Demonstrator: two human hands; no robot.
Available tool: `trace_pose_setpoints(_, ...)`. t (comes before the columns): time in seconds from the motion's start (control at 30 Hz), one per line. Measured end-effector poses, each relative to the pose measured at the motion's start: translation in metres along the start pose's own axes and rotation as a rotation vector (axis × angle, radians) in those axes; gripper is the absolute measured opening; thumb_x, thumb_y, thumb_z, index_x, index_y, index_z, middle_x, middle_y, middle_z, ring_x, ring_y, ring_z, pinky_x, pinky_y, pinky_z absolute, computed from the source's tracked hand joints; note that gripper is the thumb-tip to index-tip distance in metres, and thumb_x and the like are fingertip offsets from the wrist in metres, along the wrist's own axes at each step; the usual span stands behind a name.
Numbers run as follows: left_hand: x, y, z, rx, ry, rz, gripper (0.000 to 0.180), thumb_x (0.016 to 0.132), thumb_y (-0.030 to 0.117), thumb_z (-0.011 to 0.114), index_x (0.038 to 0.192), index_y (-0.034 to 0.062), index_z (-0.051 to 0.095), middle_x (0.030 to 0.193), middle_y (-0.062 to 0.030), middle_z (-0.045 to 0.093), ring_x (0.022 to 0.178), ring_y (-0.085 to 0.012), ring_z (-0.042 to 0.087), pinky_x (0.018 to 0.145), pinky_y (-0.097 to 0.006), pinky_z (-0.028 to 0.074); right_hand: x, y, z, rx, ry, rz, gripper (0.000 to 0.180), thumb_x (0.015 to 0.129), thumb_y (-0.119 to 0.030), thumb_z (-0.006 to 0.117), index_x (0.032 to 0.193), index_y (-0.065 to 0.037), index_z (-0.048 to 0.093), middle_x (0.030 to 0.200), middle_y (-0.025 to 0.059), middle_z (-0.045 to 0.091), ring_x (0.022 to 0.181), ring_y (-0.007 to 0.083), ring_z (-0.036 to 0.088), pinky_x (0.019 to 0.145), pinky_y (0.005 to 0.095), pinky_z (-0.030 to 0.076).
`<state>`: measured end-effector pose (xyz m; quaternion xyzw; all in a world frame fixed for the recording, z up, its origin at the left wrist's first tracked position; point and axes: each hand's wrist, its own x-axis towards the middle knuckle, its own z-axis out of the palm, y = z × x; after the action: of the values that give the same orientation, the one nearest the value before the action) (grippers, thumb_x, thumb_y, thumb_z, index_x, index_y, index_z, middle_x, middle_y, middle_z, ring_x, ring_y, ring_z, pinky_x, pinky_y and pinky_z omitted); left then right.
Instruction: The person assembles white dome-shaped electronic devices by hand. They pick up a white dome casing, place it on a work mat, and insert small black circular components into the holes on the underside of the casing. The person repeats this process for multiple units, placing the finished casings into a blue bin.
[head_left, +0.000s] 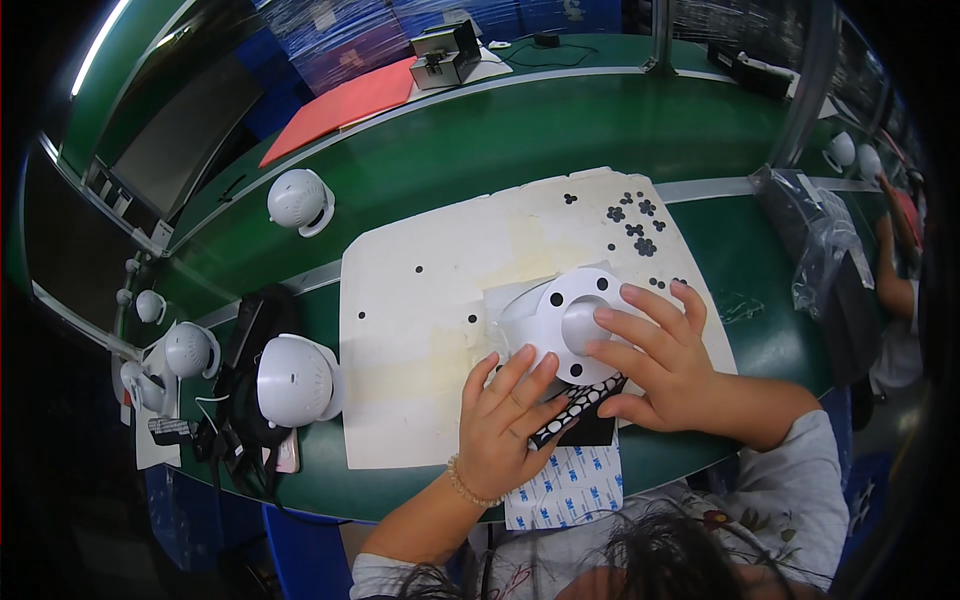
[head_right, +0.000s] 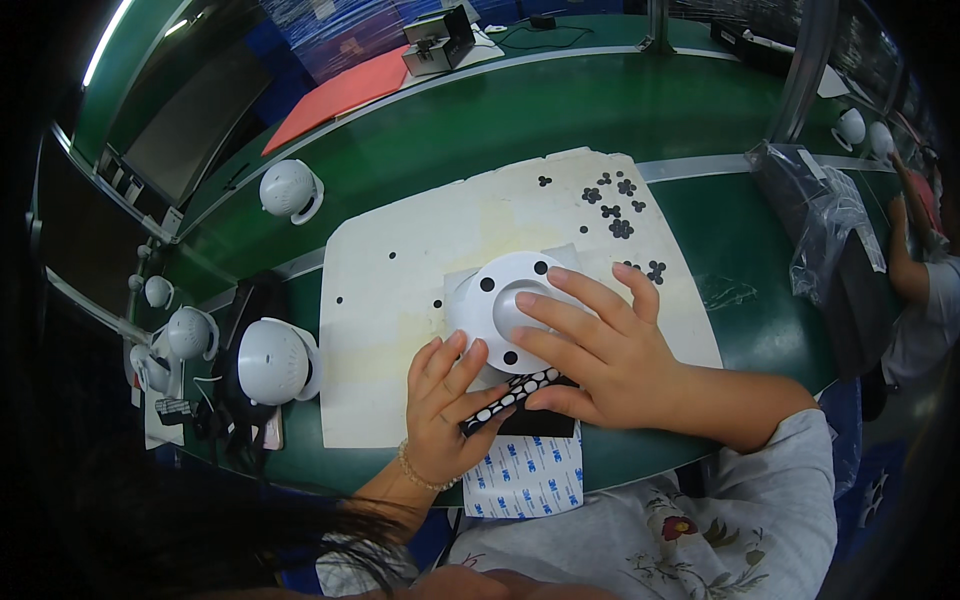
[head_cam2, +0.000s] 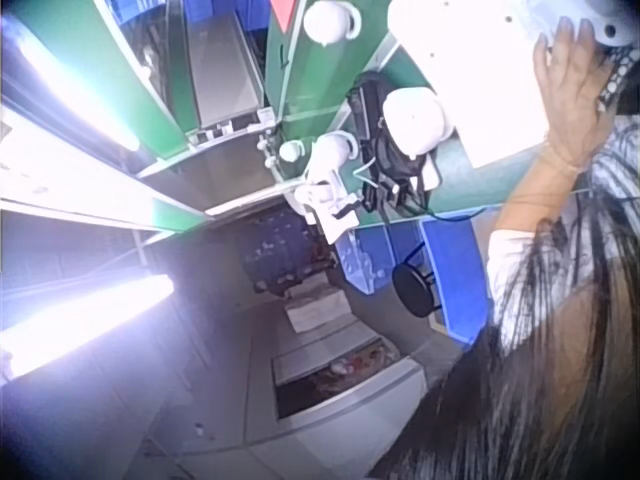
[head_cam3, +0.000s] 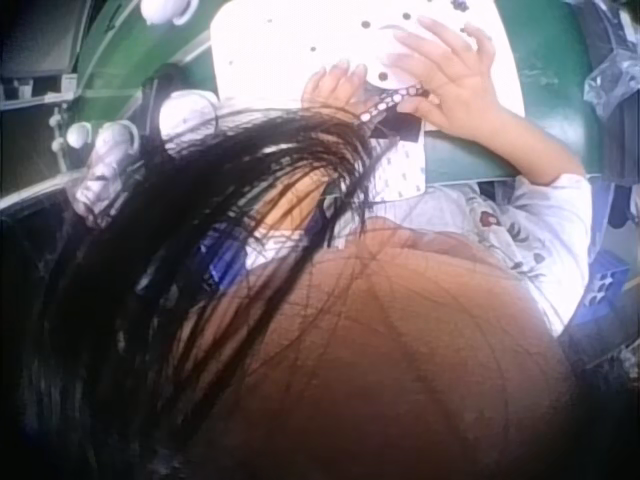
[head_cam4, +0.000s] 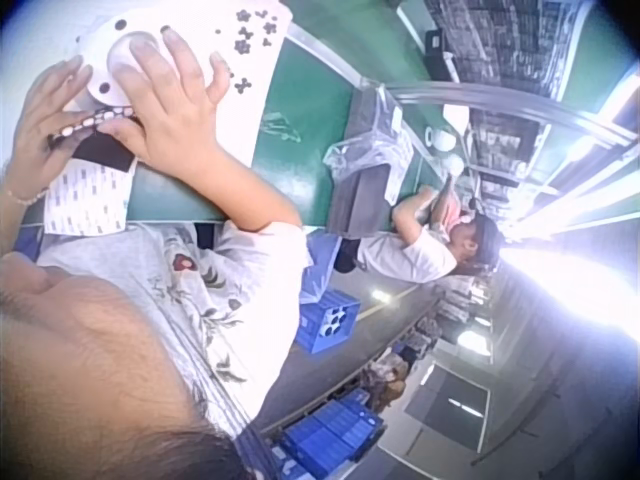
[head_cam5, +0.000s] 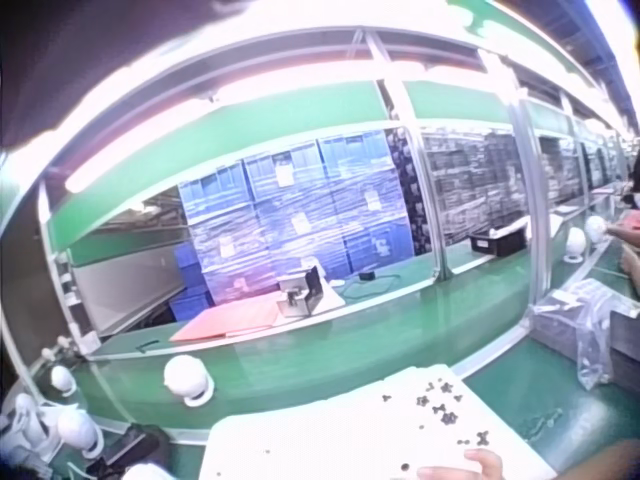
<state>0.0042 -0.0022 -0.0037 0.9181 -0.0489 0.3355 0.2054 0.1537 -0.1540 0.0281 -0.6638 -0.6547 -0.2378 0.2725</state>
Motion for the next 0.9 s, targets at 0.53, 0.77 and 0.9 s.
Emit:
trace_pose_setpoints(0.53,-0.002,-0.002,0.001,0.015,0.001,-0.009,0.025,0.061,0.013,0.069,0.085,0.0099,0.063,0.124,-0.0094,0.049,0.118,-0.0276,0.041,0.094,-0.047,0.028,-0.006,-0.008,0.008,0.271,0.031,-0.181,0.003,0.077,-0.012,0.057,0.078,-0.014,0.059,0.116,0.0035,0.051,0.117,0.0252,0.039,0.096,0.0395,0.023)
trace_pose_setpoints(0.77,0.000,0.000,0.004,0.017,0.028,0.005,0.025,0.057,0.008,0.073,0.081,0.0077,0.065,0.123,-0.0117,0.049,0.118,-0.0303,0.040,0.093,-0.047,0.030,-0.012,0.024,0.004,0.634,-0.027,0.332,0.009,0.084,-0.015,0.052,0.085,-0.006,0.054,0.125,0.0162,0.040,0.124,0.0359,0.027,0.099,0.0442,0.022)
trace_pose_setpoints(0.9,-0.001,-0.001,0.004,0.024,0.023,0.010,0.024,0.057,0.009,0.073,0.080,0.0071,0.065,0.124,-0.0120,0.049,0.119,-0.0302,0.040,0.093,-0.047,0.030,-0.009,0.023,0.003,0.623,-0.067,0.310,0.010,0.085,-0.015,0.052,0.083,-0.005,0.053,0.126,0.0161,0.039,0.124,0.0359,0.027,0.100,0.0433,0.023)
